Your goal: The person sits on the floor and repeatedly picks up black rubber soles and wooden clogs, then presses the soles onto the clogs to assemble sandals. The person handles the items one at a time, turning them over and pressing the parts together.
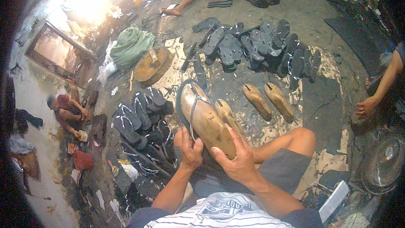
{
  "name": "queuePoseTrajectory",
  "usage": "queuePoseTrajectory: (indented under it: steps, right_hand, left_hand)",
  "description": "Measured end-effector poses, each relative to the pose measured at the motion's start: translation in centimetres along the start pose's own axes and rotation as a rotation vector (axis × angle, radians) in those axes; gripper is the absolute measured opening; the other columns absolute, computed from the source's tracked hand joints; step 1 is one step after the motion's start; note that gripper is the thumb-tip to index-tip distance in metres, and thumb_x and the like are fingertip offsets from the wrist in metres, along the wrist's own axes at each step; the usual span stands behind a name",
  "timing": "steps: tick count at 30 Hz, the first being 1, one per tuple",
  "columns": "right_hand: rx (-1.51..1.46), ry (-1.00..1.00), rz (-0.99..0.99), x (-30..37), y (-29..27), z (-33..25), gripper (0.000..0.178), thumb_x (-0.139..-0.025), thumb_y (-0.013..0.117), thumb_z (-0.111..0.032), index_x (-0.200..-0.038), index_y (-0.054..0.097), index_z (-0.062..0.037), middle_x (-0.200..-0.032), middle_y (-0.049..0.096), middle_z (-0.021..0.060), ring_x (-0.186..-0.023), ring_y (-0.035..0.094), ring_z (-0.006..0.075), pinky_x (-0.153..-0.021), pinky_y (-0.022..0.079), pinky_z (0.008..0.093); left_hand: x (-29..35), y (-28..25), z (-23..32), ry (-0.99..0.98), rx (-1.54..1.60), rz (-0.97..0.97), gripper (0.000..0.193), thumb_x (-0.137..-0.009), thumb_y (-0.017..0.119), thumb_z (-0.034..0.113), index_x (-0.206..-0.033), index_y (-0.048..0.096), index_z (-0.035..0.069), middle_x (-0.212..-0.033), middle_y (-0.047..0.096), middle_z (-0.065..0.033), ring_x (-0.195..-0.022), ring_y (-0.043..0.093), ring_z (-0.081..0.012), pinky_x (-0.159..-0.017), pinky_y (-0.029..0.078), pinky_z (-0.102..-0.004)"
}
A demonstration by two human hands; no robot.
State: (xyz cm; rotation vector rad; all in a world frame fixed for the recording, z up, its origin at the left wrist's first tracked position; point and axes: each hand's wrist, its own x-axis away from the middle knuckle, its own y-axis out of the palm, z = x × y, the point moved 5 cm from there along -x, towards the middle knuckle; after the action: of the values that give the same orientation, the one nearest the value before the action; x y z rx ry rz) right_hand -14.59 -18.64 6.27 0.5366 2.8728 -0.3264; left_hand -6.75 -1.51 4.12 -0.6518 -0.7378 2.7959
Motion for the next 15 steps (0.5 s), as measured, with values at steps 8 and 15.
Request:
queuePoseTrajectory:
  steps: [8,15]
  right_hand:
    - [0.019,-0.227,-0.007,1.6,1.0,-1.4,0.067,-0.079,0.082,-0.015,-0.136,0.051,0.0028,-0.124,0.057,0.0221,-0.114,0.056,0.0348,-0.098,0.045,0.0411]
    - [0.107,-0.309,-0.02,1.5,1.5,-0.5,0.07,-0.076,0.085,-0.014,-0.135,0.05,-0.0019,-0.127,0.053,0.0197,-0.115,0.052,0.0348,-0.099,0.042,0.043]
  left_hand:
    - [-9.8,-2.1,1.2,-0.218,1.528,-0.054,0.061,-0.103,0.031,0.057,-0.149,0.038,0.017,-0.151,0.04,-0.0164,-0.133,0.046,-0.0367,-0.106,0.043,-0.0586]
    - [-5.0,-0.6,1.6,-0.325,1.108,0.1,0.057,-0.108,0.035,0.043,-0.154,0.018,0.016,-0.147,0.041,-0.0131,-0.128,0.05,-0.0304,-0.105,0.046,-0.0458]
